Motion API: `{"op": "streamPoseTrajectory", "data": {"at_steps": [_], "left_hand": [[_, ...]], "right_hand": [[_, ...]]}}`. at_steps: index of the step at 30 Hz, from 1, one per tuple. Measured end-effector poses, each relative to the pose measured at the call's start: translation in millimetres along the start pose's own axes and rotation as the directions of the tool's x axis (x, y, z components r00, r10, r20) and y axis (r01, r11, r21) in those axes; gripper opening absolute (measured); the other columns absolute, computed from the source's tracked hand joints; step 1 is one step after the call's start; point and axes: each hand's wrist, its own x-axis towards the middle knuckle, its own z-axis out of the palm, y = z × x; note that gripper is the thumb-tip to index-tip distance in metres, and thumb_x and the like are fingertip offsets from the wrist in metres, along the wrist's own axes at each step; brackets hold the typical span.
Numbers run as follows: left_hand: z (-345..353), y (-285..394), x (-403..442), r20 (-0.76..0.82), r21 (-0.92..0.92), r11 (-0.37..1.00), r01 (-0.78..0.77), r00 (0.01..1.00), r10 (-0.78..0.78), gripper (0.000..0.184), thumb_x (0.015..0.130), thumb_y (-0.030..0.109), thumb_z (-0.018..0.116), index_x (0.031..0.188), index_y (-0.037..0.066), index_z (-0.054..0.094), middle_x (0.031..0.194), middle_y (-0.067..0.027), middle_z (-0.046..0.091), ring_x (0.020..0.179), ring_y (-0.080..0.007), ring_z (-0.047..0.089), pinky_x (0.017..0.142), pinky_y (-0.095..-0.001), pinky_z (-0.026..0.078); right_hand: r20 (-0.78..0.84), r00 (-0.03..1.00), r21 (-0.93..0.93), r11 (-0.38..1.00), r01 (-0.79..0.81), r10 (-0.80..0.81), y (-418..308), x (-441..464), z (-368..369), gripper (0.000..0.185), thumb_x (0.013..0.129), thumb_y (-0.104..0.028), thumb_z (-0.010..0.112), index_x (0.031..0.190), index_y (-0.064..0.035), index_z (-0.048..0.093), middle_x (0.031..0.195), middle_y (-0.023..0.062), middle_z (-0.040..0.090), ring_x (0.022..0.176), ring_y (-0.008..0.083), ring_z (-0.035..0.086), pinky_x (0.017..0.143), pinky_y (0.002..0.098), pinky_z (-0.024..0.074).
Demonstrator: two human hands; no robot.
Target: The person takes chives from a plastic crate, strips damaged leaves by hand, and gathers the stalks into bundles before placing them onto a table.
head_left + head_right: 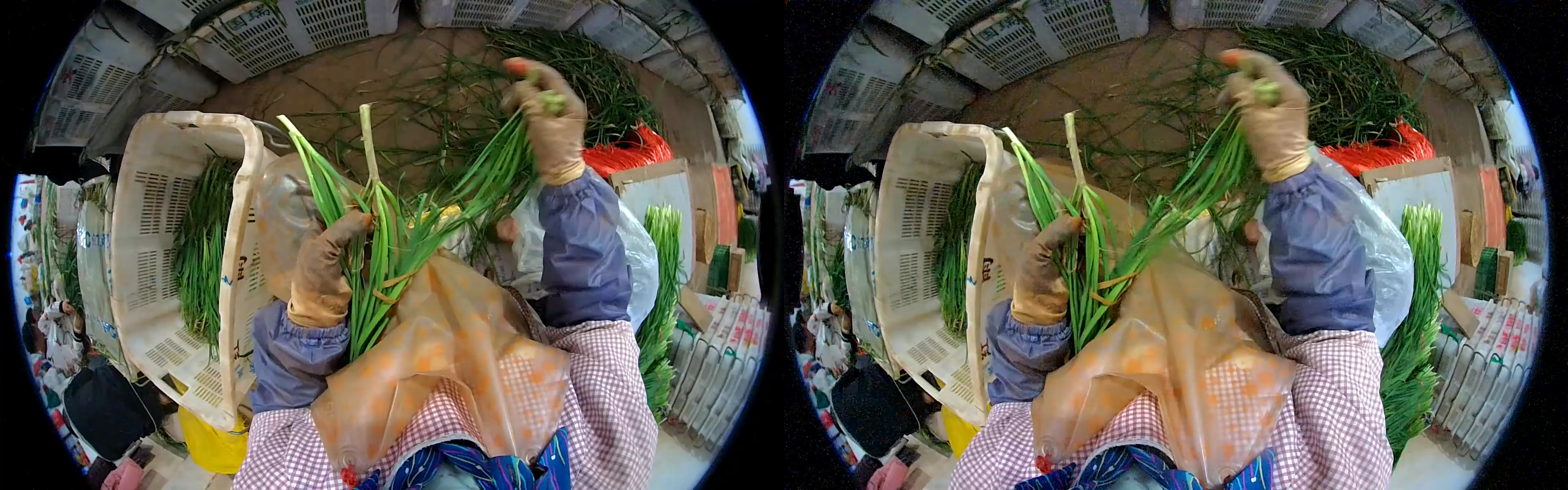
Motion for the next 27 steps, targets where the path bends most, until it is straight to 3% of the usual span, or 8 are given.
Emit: {"op": "streamPoseTrajectory", "data": {"at_steps": [5, 11, 15, 18, 21, 24, 25, 27], "left_hand": [[8.5, -2.8, 3.3, 0.037, 0.011, 1.000, 0.006, 0.999, -0.006, 0.016, 0.084, 0.004, 0.053, 0.099, -0.001, 0.056, 0.085, -0.0115, 0.063, 0.070, -0.0191, 0.063, 0.062, -0.0283, 0.054], [15.8, -8.4, 3.6, 0.054, 0.018, 0.992, -0.124, 0.991, 0.123, 0.016, 0.085, 0.003, 0.053, 0.101, 0.001, 0.053, 0.082, -0.0095, 0.062, 0.067, -0.0181, 0.063, 0.058, -0.0273, 0.053], [7.8, -8.3, 4.1, 0.073, 0.158, 0.977, -0.142, 0.989, 0.131, 0.016, 0.085, 0.002, 0.053, 0.101, 0.001, 0.053, 0.081, -0.0088, 0.061, 0.066, -0.0171, 0.062, 0.057, -0.0268, 0.052], [12.2, -3.8, -0.1, 0.056, 0.140, 0.987, -0.081, 0.996, 0.074, 0.014, 0.084, 0.001, 0.054, 0.097, 0.002, 0.054, 0.079, -0.0081, 0.060, 0.065, -0.0160, 0.061, 0.057, -0.0259, 0.051], [11.1, -9.9, 3.3, -0.006, 0.016, 0.997, 0.078, 0.997, -0.078, 0.012, 0.085, 0.011, 0.055, 0.092, 0.001, 0.056, 0.074, -0.0083, 0.061, 0.057, -0.0149, 0.060, 0.045, -0.0241, 0.051], [2.2, -24.0, 11.3, 0.344, 0.520, 0.733, -0.438, 0.893, 0.289, 0.021, 0.085, 0.019, 0.056, 0.091, -0.001, 0.056, 0.071, -0.0066, 0.060, 0.052, -0.0133, 0.057, 0.043, -0.0232, 0.049], [1.2, -18.9, 8.7, 0.260, 0.528, 0.809, -0.260, 0.956, 0.137, 0.019, 0.085, 0.015, 0.057, 0.098, 0.001, 0.057, 0.077, -0.0051, 0.060, 0.062, -0.0121, 0.058, 0.052, -0.0236, 0.049], [-5.4, -12.9, 10.1, 0.174, 0.525, 0.848, -0.073, 0.985, -0.023, 0.022, 0.084, 0.011, 0.058, 0.104, 0.002, 0.057, 0.084, -0.0036, 0.060, 0.071, -0.0109, 0.058, 0.060, -0.0240, 0.050]], "right_hand": [[0.693, 0.663, -0.140, 0.955, -0.263, 0.284, -35.8, -38.2, 49.3, 0.030, 0.073, -0.021, 0.073, 0.096, -0.0043, 0.063, 0.081, 0.0027, 0.063, 0.073, 0.0099, 0.055, 0.067, 0.0247, 0.0461], [0.747, 0.555, -0.025, 0.849, -0.527, 0.367, -18.4, -47.2, 61.8, 0.022, 0.073, -0.018, 0.071, 0.088, -0.0033, 0.064, 0.074, 0.0028, 0.063, 0.070, 0.0094, 0.055, 0.064, 0.0253, 0.0463], [0.382, 0.923, -0.140, 0.990, 0.005, 0.049, 6.7, -30.0, 44.4, 0.013, 0.075, -0.010, 0.066, 0.087, -0.0046, 0.065, 0.074, 0.0011, 0.063, 0.068, 0.0093, 0.055, 0.061, 0.0232, 0.0466], [0.100, 0.992, -0.166, 0.984, -0.063, 0.081, 20.1, -3.9, 22.6, 0.015, 0.075, -0.009, 0.066, 0.089, -0.0056, 0.065, 0.080, 0.0012, 0.063, 0.074, 0.0087, 0.055, 0.064, 0.0225, 0.0465], [0.547, 0.803, -0.093, 0.971, -0.222, 0.236, 1.8, -22.9, 28.5, 0.033, 0.077, -0.008, 0.064, 0.110, -0.0049, 0.060, 0.083, -0.0030, 0.059, 0.069, 0.0050, 0.052, 0.063, 0.0191, 0.0453], [0.761, 0.591, 0.156, 0.808, -0.568, 0.268, -12.5, -46.3, 47.2, 0.029, 0.077, -0.009, 0.065, 0.105, -0.0024, 0.062, 0.078, 0.0007, 0.060, 0.062, 0.0072, 0.050, 0.055, 0.0235, 0.0418], [0.824, 0.457, 0.143, 0.657, -0.740, 0.335, -22.6, -46.3, 48.7, 0.025, 0.078, -0.009, 0.064, 0.102, -0.0013, 0.062, 0.073, 0.0004, 0.059, 0.054, 0.0064, 0.047, 0.048, 0.0221, 0.0380], [0.817, 0.476, 0.177, 0.643, -0.745, 0.326, -9.4, -54.1, 55.5, 0.020, 0.078, -0.008, 0.064, 0.098, -0.0014, 0.063, 0.069, 0.0005, 0.058, 0.050, 0.0058, 0.044, 0.045, 0.0212, 0.0341]]}}
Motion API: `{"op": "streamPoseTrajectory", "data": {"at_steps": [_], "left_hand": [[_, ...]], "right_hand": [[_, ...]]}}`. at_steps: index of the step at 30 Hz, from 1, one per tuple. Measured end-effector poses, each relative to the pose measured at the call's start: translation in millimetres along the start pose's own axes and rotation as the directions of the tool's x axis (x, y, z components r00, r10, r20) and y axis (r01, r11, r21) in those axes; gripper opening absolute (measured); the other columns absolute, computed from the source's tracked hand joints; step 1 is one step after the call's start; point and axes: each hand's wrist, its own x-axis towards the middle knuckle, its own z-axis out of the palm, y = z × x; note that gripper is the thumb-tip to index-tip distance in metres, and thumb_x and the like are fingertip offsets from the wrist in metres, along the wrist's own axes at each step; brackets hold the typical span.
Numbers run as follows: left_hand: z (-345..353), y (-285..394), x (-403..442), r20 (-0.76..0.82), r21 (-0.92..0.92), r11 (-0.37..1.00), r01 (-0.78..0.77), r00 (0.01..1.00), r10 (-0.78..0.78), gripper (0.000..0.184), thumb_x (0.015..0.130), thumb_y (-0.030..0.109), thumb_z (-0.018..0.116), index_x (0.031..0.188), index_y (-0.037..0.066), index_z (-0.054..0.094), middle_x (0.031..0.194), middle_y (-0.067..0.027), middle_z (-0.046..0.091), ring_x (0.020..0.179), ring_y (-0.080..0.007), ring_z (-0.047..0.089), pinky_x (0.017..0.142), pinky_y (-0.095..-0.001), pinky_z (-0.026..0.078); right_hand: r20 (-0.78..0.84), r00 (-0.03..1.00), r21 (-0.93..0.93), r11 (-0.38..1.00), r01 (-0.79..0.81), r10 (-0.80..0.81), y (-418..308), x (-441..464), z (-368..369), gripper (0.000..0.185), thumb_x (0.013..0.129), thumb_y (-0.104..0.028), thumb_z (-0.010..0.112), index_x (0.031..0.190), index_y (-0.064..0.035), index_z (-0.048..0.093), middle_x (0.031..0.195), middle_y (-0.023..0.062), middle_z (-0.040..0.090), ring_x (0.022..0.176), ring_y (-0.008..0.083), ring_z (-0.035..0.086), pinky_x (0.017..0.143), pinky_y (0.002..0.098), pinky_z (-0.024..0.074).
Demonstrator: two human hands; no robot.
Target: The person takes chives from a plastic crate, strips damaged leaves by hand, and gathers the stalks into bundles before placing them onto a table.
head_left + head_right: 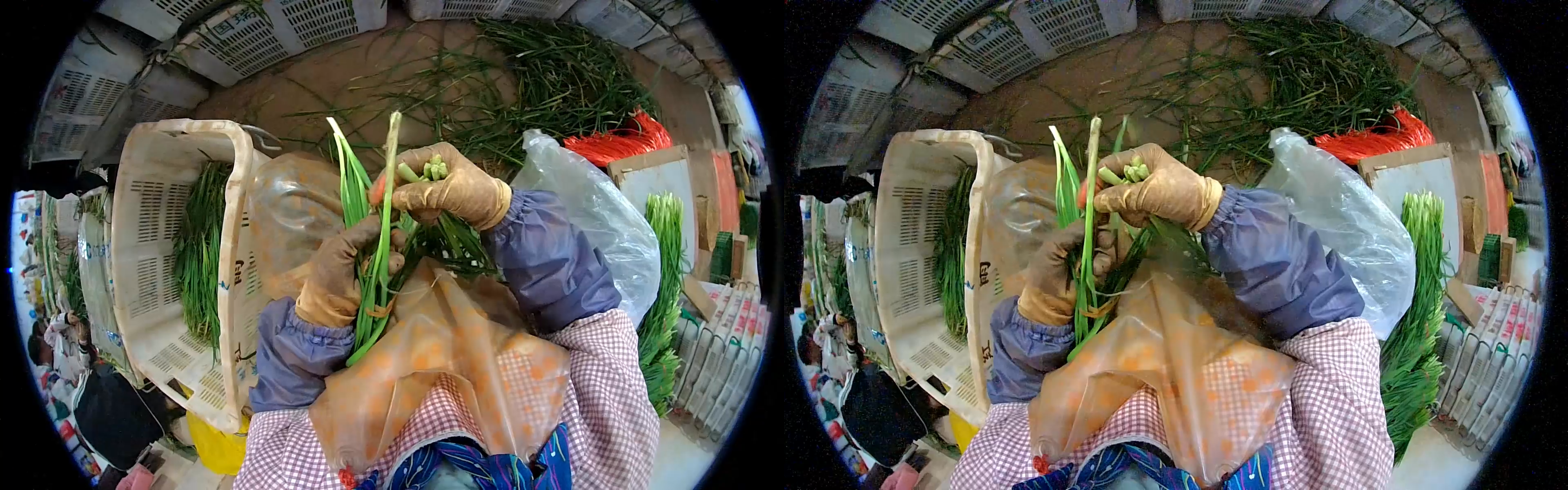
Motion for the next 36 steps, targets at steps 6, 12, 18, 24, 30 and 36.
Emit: {"op": "streamPoseTrajectory", "data": {"at_steps": [6, 12, 18, 24, 30, 36], "left_hand": [[23.9, 15.4, -7.3, -0.229, -0.154, 0.984, -0.084, 0.972, 0.047, 0.026, 0.080, 0.010, 0.064, 0.104, 0.001, 0.059, 0.085, -0.0028, 0.062, 0.074, -0.0111, 0.059, 0.066, -0.0220, 0.048], [15.9, 8.2, -10.1, -0.127, -0.367, 0.929, 0.055, 0.986, -0.108, 0.031, 0.076, 0.006, 0.065, 0.106, 0.003, 0.058, 0.092, -0.0059, 0.062, 0.073, -0.0165, 0.061, 0.065, -0.0301, 0.052], [18.5, 8.9, -15.7, -0.236, -0.333, 0.942, -0.046, 0.971, -0.036, 0.026, 0.075, 0.012, 0.069, 0.096, 0.000, 0.061, 0.084, -0.0054, 0.063, 0.069, -0.0138, 0.061, 0.060, -0.0256, 0.050], [24.7, 11.2, -9.3, -0.169, -0.208, 0.978, 0.025, 0.984, -0.061, 0.026, 0.077, 0.012, 0.068, 0.100, 0.001, 0.061, 0.085, -0.0032, 0.064, 0.071, -0.0113, 0.059, 0.061, -0.0257, 0.048], [22.3, 12.8, -14.6, -0.099, -0.511, 0.859, -0.020, 0.994, -0.036, 0.033, 0.087, 0.027, 0.056, 0.106, 0.000, 0.058, 0.097, -0.0091, 0.063, 0.086, -0.0162, 0.060, 0.075, -0.0296, 0.050], [14.4, 6.2, -10.2, -0.180, -0.190, 0.980, -0.056, 0.983, 0.021, 0.033, 0.088, 0.028, 0.051, 0.099, -0.001, 0.062, 0.094, -0.0081, 0.064, 0.086, -0.0148, 0.059, 0.074, -0.0248, 0.047]], "right_hand": [[-0.133, 0.991, -0.092, 0.996, 0.021, -0.033, -3.1, -1.1, -4.1, 0.010, 0.078, -0.008, 0.065, 0.085, -0.0011, 0.063, 0.060, 0.0000, 0.054, 0.046, 0.0058, 0.043, 0.042, 0.0205, 0.0338], [-0.436, 0.731, -0.500, 0.817, 0.288, -0.525, -9.9, 9.2, -35.8, 0.009, 0.076, -0.012, 0.069, 0.079, -0.0041, 0.065, 0.062, -0.0034, 0.057, 0.055, 0.0039, 0.049, 0.049, 0.0197, 0.0400], [-0.719, 0.385, -0.600, 0.796, 0.076, -0.579, -39.5, -3.0, -109.0, 0.025, 0.076, -0.017, 0.068, 0.096, -0.0030, 0.062, 0.072, -0.0024, 0.058, 0.058, 0.0069, 0.050, 0.054, 0.0211, 0.0438], [-0.299, 0.953, -0.045, 0.998, 0.044, -0.056, -27.6, -3.9, -15.5, 0.029, 0.084, -0.019, 0.062, 0.105, 0.0005, 0.059, 0.057, -0.0080, 0.044, 0.044, 0.0018, 0.036, 0.039, 0.0181, 0.0291], [-0.516, 0.793, -0.055, 0.937, 0.346, -0.323, -39.7, 5.6, -41.1, 0.016, 0.084, -0.019, 0.059, 0.080, -0.0045, 0.063, 0.066, 0.0009, 0.057, 0.051, 0.0066, 0.050, 0.040, 0.0210, 0.0412], [-0.304, 0.851, -0.446, 0.853, 0.270, -0.428, -55.0, 7.0, -42.2, 0.014, 0.081, -0.013, 0.062, 0.091, -0.0039, 0.064, 0.069, -0.0033, 0.056, 0.059, 0.0037, 0.049, 0.052, 0.0179, 0.0399]]}}
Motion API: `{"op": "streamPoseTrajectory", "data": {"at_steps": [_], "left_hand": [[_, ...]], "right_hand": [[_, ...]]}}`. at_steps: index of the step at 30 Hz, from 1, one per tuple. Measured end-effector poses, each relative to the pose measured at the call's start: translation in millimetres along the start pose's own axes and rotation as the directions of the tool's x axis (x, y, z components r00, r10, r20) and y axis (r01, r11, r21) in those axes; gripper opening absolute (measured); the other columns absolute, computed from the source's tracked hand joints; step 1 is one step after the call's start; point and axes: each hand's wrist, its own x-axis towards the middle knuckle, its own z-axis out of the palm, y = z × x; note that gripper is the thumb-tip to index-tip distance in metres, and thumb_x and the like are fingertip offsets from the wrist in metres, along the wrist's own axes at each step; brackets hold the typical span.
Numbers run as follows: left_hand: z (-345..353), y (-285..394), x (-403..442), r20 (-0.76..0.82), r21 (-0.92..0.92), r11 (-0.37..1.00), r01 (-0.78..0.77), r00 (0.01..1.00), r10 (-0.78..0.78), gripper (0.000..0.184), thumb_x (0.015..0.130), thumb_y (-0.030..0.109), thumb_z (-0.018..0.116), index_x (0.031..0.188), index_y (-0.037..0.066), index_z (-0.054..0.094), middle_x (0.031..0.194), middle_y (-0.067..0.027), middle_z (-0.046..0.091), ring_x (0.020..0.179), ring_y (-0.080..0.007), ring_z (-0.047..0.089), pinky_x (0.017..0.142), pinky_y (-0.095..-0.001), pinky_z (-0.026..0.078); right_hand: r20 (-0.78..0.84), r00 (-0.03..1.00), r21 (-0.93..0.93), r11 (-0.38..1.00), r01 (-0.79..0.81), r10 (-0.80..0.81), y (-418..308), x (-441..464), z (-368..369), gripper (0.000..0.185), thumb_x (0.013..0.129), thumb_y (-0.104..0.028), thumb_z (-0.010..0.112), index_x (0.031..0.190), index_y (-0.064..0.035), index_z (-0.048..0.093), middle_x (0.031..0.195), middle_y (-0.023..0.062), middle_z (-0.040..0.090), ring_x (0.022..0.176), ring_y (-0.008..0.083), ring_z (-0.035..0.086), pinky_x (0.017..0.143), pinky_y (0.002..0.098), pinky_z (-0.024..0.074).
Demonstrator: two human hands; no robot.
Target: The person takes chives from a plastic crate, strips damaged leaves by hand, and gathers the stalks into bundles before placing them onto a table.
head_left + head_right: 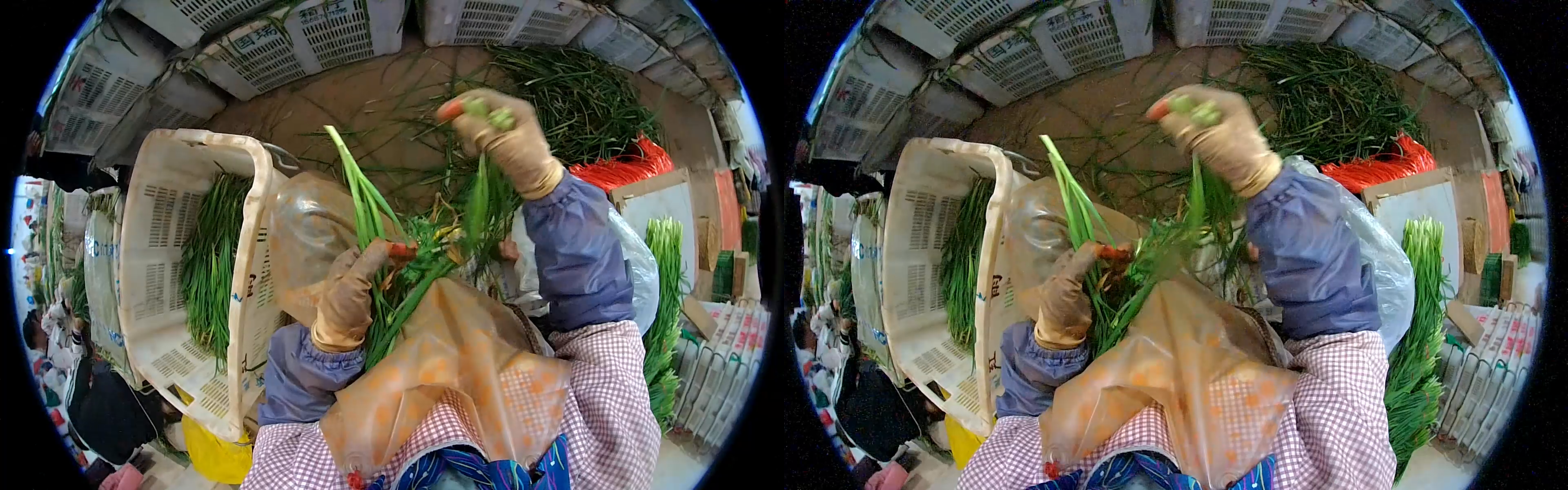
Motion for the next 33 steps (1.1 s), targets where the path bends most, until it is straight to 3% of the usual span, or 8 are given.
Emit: {"op": "streamPoseTrajectory", "data": {"at_steps": [11, 14, 16, 21, 24, 27, 29, 33], "left_hand": [[7.8, 22.9, 0.3, 0.388, -0.210, 0.907, 0.366, 0.882, -0.267, 0.032, 0.086, 0.024, 0.052, 0.102, -0.003, 0.059, 0.091, -0.0096, 0.062, 0.081, -0.0169, 0.060, 0.072, -0.0261, 0.047], [-4.2, 12.6, 17.3, 0.238, -0.113, 0.990, 0.079, 0.970, -0.051, 0.050, 0.079, 0.023, 0.061, 0.118, -0.005, 0.048, 0.098, -0.0148, 0.062, 0.084, -0.0223, 0.061, 0.075, -0.0316, 0.050], [7.5, 19.1, 14.8, 0.282, 0.687, 0.479, -0.546, 0.808, 0.517, 0.036, 0.091, 0.024, 0.046, 0.114, -0.003, 0.050, 0.093, -0.0118, 0.060, 0.082, -0.0159, 0.060, 0.068, -0.0265, 0.049], [35.1, 41.6, 6.1, 0.117, 0.203, 0.944, -0.262, 0.963, 0.242, 0.035, 0.093, 0.024, 0.043, 0.115, -0.003, 0.050, 0.095, -0.0122, 0.060, 0.080, -0.0158, 0.060, 0.066, -0.0249, 0.050], [41.6, 39.8, 8.9, 0.156, 0.282, 0.902, -0.326, 0.944, 0.292, 0.032, 0.093, 0.024, 0.044, 0.110, -0.002, 0.051, 0.090, -0.0099, 0.061, 0.074, -0.0139, 0.060, 0.063, -0.0234, 0.049], [39.5, 39.0, 21.0, 0.441, 0.637, 0.395, -0.662, 0.733, 0.518, 0.029, 0.092, 0.026, 0.045, 0.103, 0.000, 0.053, 0.082, -0.0066, 0.060, 0.064, -0.0108, 0.058, 0.056, -0.0216, 0.047], [47.9, 48.9, 26.7, 0.216, 0.168, 0.985, -0.042, 0.976, 0.005, 0.024, 0.091, 0.025, 0.048, 0.098, 0.002, 0.053, 0.074, -0.0039, 0.058, 0.056, -0.0092, 0.055, 0.049, -0.0209, 0.044], [53.9, 56.5, 30.7, 0.272, 0.124, 0.980, 0.153, 0.945, -0.182, 0.027, 0.088, 0.021, 0.052, 0.106, 0.002, 0.055, 0.073, -0.0062, 0.058, 0.052, -0.0098, 0.053, 0.043, -0.0179, 0.043]], "right_hand": [[0.357, 0.914, 0.337, 0.886, -0.319, 0.193, -6.4, 7.4, 46.2, 0.022, 0.081, -0.019, 0.063, 0.093, -0.0014, 0.062, 0.063, -0.0025, 0.051, 0.050, 0.0040, 0.041, 0.044, 0.0186, 0.0304], [0.326, 0.922, 0.371, 0.869, -0.327, 0.208, -8.0, 4.4, 43.7, 0.019, 0.081, -0.018, 0.063, 0.090, -0.0010, 0.062, 0.061, -0.0028, 0.049, 0.049, 0.0046, 0.041, 0.044, 0.0190, 0.0313], [0.244, 0.939, 0.298, 0.903, -0.309, 0.241, -10.1, 0.2, 47.0, 0.017, 0.082, -0.016, 0.063, 0.089, -0.0007, 0.062, 0.061, -0.0030, 0.049, 0.049, 0.0047, 0.042, 0.044, 0.0191, 0.0327], [0.163, 0.948, 0.404, 0.858, -0.317, 0.274, -16.5, -6.2, 42.1, 0.010, 0.077, -0.010, 0.067, 0.082, -0.0035, 0.062, 0.069, -0.0001, 0.057, 0.055, 0.0076, 0.051, 0.048, 0.0210, 0.0404], [0.213, 0.944, 0.397, 0.860, -0.321, 0.254, -8.0, -5.0, 33.9, 0.012, 0.077, -0.010, 0.067, 0.085, -0.0040, 0.060, 0.071, 0.0000, 0.058, 0.057, 0.0079, 0.052, 0.049, 0.0209, 0.0413], [0.189, 0.942, 0.418, 0.845, -0.334, 0.278, -10.8, -5.2, 35.8, 0.016, 0.078, -0.009, 0.066, 0.090, -0.0046, 0.057, 0.076, 0.0008, 0.058, 0.060, 0.0089, 0.054, 0.051, 0.0219, 0.0437], [0.260, 0.938, 0.501, 0.798, -0.335, 0.230, -3.0, -2.7, 32.5, 0.022, 0.079, -0.009, 0.065, 0.099, -0.0037, 0.057, 0.079, 0.0024, 0.059, 0.063, 0.0104, 0.056, 0.054, 0.0237, 0.0464], [0.373, 0.901, 0.455, 0.803, -0.385, 0.221, -14.4, -3.9, 27.9, 0.028, 0.078, -0.014, 0.066, 0.103, -0.0027, 0.060, 0.077, 0.0028, 0.061, 0.063, 0.0107, 0.056, 0.055, 0.0237, 0.0457]]}}
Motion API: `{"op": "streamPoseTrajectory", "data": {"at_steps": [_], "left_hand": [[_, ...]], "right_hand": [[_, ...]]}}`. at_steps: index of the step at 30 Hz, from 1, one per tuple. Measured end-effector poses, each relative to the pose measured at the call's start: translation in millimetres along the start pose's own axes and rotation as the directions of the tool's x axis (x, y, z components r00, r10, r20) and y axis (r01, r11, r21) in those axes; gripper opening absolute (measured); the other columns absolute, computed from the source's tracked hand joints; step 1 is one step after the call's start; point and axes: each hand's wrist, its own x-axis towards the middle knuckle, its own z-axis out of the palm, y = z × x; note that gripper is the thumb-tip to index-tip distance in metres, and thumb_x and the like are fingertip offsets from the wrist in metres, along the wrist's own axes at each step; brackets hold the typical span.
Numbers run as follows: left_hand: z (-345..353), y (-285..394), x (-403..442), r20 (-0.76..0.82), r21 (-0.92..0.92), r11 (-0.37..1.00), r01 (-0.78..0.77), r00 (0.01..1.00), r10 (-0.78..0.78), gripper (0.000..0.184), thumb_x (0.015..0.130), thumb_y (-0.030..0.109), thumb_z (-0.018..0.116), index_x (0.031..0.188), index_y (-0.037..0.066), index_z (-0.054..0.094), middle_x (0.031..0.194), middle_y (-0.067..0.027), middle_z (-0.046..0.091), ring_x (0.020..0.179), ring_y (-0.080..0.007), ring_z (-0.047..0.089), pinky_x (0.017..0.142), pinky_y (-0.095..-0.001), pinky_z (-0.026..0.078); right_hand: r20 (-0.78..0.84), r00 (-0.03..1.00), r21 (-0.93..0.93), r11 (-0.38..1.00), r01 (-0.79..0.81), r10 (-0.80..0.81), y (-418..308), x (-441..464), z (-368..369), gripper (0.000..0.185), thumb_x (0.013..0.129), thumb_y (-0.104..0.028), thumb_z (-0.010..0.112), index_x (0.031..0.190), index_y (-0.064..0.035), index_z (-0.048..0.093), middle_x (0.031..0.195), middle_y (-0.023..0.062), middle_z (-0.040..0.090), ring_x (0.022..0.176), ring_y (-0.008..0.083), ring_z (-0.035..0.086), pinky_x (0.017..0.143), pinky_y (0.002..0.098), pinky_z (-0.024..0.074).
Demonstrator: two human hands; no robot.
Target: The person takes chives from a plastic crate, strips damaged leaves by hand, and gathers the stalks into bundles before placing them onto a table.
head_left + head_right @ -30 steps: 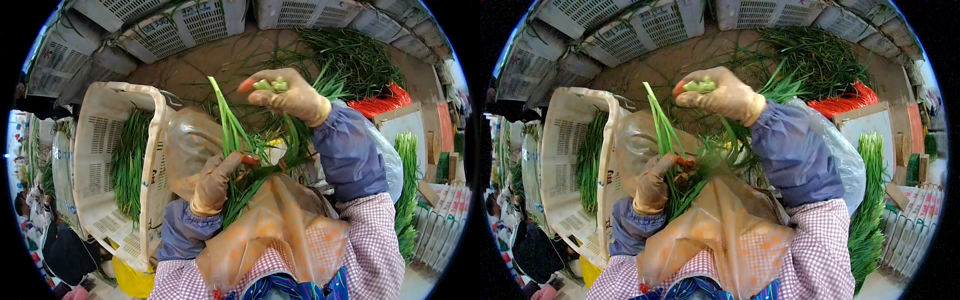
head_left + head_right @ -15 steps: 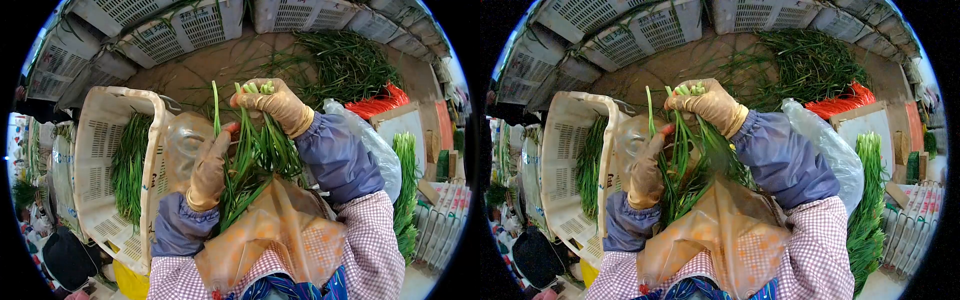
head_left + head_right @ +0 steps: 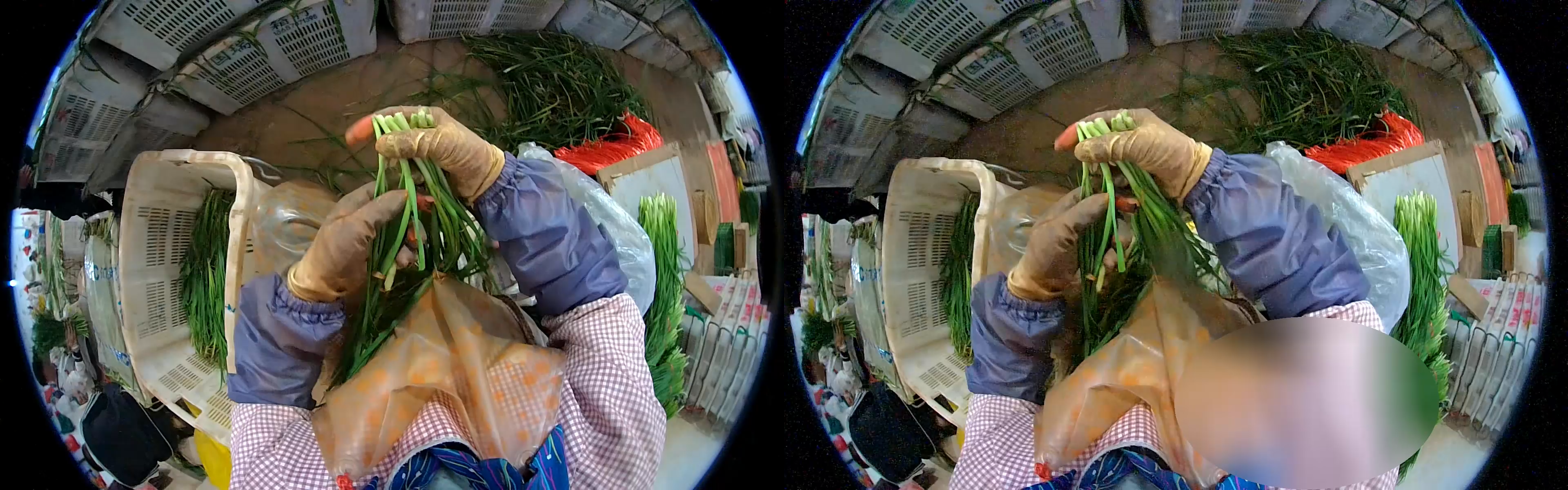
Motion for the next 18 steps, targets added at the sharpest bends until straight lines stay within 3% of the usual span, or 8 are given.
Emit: {"op": "streamPoseTrajectory", "data": {"at_steps": [3, 6, 11, 13, 15, 16, 17, 18], "left_hand": [[3.4, -0.8, 7.8, -0.007, 0.095, 0.995, 0.020, 1.000, -0.020, 0.016, 0.085, 0.008, 0.048, 0.099, 0.002, 0.052, 0.069, -0.0066, 0.055, 0.050, -0.0117, 0.050, 0.044, -0.0212, 0.040], [-12.1, -17.0, 17.1, 0.030, 0.059, 0.989, 0.139, 0.990, -0.141, 0.021, 0.081, 0.005, 0.047, 0.101, 0.002, 0.054, 0.068, -0.0072, 0.054, 0.051, -0.0134, 0.049, 0.043, -0.0215, 0.038], [-29.7, -19.6, 11.7, 0.003, 0.456, 0.870, 0.189, 0.977, -0.214, 0.026, 0.081, 0.008, 0.048, 0.105, 0.003, 0.056, 0.074, -0.0036, 0.057, 0.054, -0.0120, 0.051, 0.046, -0.0208, 0.038], [-38.7, -12.7, 4.2, -0.057, 0.530, 0.831, 0.168, 0.985, -0.162, 0.027, 0.081, 0.008, 0.050, 0.106, 0.003, 0.057, 0.078, -0.0040, 0.058, 0.059, -0.0130, 0.053, 0.051, -0.0214, 0.041], [-40.9, -7.4, 12.3, -0.119, 0.598, 0.786, 0.156, 0.987, -0.105, 0.027, 0.080, 0.008, 0.052, 0.106, 0.004, 0.057, 0.081, -0.0045, 0.059, 0.064, -0.0141, 0.055, 0.056, -0.0220, 0.043], [-42.0, -8.2, 18.2, 0.012, 0.884, 0.430, -0.185, 0.927, 0.374, 0.028, 0.079, 0.005, 0.054, 0.106, 0.004, 0.057, 0.086, -0.0065, 0.059, 0.071, -0.0164, 0.056, 0.062, -0.0243, 0.045], [-41.3, -9.5, 21.7, 0.310, 0.940, -0.115, -0.320, 0.667, 0.678, 0.029, 0.078, 0.002, 0.056, 0.106, 0.005, 0.057, 0.091, -0.0086, 0.058, 0.078, -0.0186, 0.057, 0.068, -0.0266, 0.047], [-31.2, -2.3, 30.3, 0.319, 0.924, -0.068, -0.376, 0.661, 0.679, 0.031, 0.074, 0.000, 0.059, 0.104, 0.004, 0.057, 0.102, -0.0132, 0.056, 0.085, -0.0297, 0.059, 0.070, -0.0332, 0.048]], "right_hand": [[-0.089, 0.961, -0.261, 0.937, 0.230, -0.261, 1.5, 9.2, -12.5, 0.018, 0.076, -0.014, 0.067, 0.091, -0.0028, 0.064, 0.074, 0.0019, 0.061, 0.062, 0.0100, 0.056, 0.056, 0.0232, 0.0451], [-0.300, 0.864, -0.169, 0.914, 0.368, -0.403, -25.3, 2.5, -44.4, 0.007, 0.077, -0.013, 0.065, 0.081, -0.0067, 0.065, 0.072, 0.0003, 0.061, 0.061, 0.0118, 0.056, 0.056, 0.0247, 0.0455], [-0.558, 0.543, -0.315, 0.766, 0.561, -0.627, -79.5, -33.2, -146.3, 0.008, 0.075, -0.012, 0.069, 0.080, -0.0077, 0.066, 0.071, -0.0001, 0.060, 0.061, 0.0126, 0.057, 0.056, 0.0265, 0.0481], [-0.723, 0.336, -0.399, 0.762, 0.510, -0.604, -92.5, -50.9, -167.0, 0.008, 0.074, -0.012, 0.069, 0.078, -0.0067, 0.066, 0.070, 0.0007, 0.060, 0.061, 0.0119, 0.056, 0.054, 0.0259, 0.0465], [-0.672, 0.231, -0.581, 0.694, 0.425, -0.704, -96.2, -66.6, -176.3, 0.008, 0.074, -0.011, 0.070, 0.078, -0.0061, 0.066, 0.069, 0.0010, 0.061, 0.060, 0.0115, 0.055, 0.053, 0.0260, 0.0450], [-0.694, 0.255, -0.560, 0.727, 0.398, -0.674, -94.3, -73.8, -169.5, 0.008, 0.074, -0.010, 0.070, 0.080, -0.0060, 0.066, 0.069, 0.0009, 0.061, 0.059, 0.0104, 0.054, 0.051, 0.0262, 0.0434], [-0.611, 0.302, -0.610, 0.679, 0.409, -0.731, -89.8, -76.5, -170.8, 0.007, 0.075, -0.009, 0.070, 0.080, -0.0059, 0.066, 0.069, 0.0002, 0.061, 0.059, 0.0094, 0.053, 0.051, 0.0257, 0.0428], [-0.634, 0.294, -0.592, 0.693, 0.412, -0.716, -86.4, -76.9, -157.8, 0.007, 0.075, -0.009, 0.069, 0.080, -0.0058, 0.066, 0.069, 0.0002, 0.061, 0.059, 0.0091, 0.053, 0.051, 0.0250, 0.0428]]}}
